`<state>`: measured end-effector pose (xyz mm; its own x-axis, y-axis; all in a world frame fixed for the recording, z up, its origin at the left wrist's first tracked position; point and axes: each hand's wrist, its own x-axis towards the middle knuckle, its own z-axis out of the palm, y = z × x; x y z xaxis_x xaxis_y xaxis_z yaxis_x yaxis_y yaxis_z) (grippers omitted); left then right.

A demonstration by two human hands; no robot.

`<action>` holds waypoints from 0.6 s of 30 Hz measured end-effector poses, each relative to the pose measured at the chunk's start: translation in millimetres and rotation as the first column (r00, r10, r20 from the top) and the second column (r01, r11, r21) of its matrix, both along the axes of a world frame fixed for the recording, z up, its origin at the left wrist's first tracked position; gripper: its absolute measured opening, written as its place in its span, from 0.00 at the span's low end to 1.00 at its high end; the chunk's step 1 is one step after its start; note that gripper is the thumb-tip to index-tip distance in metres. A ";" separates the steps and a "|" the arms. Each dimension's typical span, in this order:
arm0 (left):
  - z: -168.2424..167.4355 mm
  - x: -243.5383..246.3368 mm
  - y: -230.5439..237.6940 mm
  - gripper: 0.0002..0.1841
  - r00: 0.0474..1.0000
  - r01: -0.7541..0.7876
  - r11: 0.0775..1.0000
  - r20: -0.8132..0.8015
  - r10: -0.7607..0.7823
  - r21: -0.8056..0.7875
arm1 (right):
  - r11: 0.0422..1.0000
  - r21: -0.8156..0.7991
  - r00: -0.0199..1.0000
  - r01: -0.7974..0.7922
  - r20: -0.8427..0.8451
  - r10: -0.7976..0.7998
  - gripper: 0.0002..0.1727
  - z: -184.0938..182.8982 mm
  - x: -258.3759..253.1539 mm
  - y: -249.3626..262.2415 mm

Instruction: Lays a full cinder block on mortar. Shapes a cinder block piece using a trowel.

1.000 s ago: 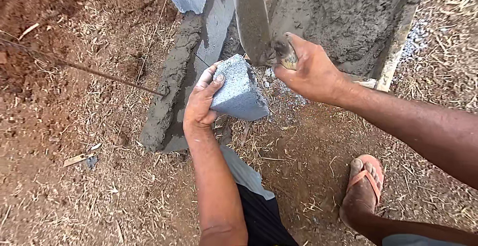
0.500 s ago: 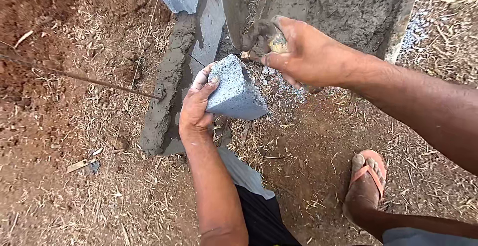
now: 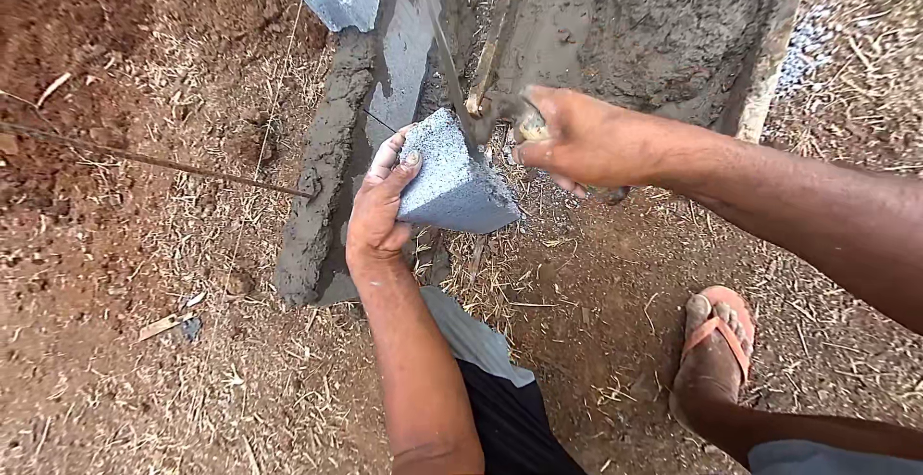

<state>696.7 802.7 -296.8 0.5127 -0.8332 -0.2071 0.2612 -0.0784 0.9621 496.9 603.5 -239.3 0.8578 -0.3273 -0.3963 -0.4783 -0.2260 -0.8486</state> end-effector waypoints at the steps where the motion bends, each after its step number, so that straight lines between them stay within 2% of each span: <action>1: -0.3 3.5 -1.5 0.22 1.000 0.010 1.000 -0.015 -0.011 -0.017 | 1.000 0.017 0.998 -0.020 -0.058 0.021 0.15 -5.9 -1.5 -0.8; 4: -2.0 5.4 -4.1 0.21 1.000 0.012 1.000 -0.022 -0.012 -0.018 | 1.000 -0.008 0.998 -0.016 -0.065 0.016 0.15 2.9 -4.3 -4.4; 8: -2.1 3.5 -5.8 0.21 0.999 0.013 0.999 -0.035 -0.014 -0.039 | 0.994 -0.086 0.988 0.072 0.143 -0.059 0.13 31.9 -4.2 -1.1; 10: -1.8 4.4 -5.3 0.21 0.999 0.014 0.999 -0.040 -0.016 -0.045 | 0.991 -0.095 0.978 0.090 0.195 -0.070 0.15 24.4 -6.6 6.3; 14: -2.0 3.9 -5.0 0.21 0.998 -0.003 0.998 -0.062 -0.001 -0.058 | 0.991 -0.132 0.999 0.032 0.032 -0.028 0.18 -19.4 -15.4 18.6; 16: -2.2 3.2 -5.2 0.21 0.998 -0.019 0.999 -0.059 0.016 -0.046 | 0.990 -0.137 0.999 0.038 0.026 -0.035 0.16 -20.3 -18.7 16.9; 18: -1.4 1.5 -6.5 0.21 0.998 -0.022 0.999 -0.059 0.020 -0.028 | 0.984 -0.164 0.994 0.075 0.094 -0.060 0.15 -5.6 -19.6 15.1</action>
<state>698.1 796.2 -298.3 0.5179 -0.8284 -0.2132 0.3186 -0.0445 0.9468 477.3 618.6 -244.9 0.8608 -0.4407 -0.2547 -0.4221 -0.3384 -0.8410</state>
